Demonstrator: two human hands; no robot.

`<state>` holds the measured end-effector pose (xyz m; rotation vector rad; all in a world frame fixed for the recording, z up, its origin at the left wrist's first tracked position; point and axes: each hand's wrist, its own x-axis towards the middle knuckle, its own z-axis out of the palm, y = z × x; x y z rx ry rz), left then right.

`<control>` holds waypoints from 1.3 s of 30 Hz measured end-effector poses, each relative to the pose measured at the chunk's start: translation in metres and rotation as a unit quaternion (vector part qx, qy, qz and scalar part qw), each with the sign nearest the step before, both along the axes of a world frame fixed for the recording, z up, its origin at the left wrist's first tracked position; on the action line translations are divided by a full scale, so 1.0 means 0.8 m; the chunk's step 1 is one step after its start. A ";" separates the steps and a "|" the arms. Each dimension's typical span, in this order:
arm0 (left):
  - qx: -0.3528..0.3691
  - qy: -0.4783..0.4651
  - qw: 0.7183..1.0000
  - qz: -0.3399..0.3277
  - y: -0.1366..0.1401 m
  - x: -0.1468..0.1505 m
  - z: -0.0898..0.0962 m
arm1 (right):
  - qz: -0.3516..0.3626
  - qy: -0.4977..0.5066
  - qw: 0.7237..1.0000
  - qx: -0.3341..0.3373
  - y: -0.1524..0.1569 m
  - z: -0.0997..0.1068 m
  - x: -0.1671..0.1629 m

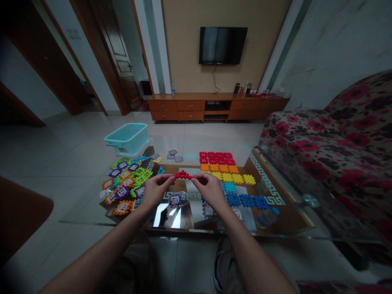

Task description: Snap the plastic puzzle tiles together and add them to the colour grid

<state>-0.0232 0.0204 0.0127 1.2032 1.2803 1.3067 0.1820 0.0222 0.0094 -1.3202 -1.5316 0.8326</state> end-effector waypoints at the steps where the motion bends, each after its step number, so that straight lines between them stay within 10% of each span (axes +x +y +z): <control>1: 0.002 0.005 1.000 -0.001 0.000 0.000 -0.001 | -0.003 -0.011 1.000 0.009 0.000 0.000 0.000; 39: 0.046 0.101 0.994 -0.013 0.001 -0.005 -0.007 | 0.006 -0.121 0.991 0.062 -0.005 0.004 0.002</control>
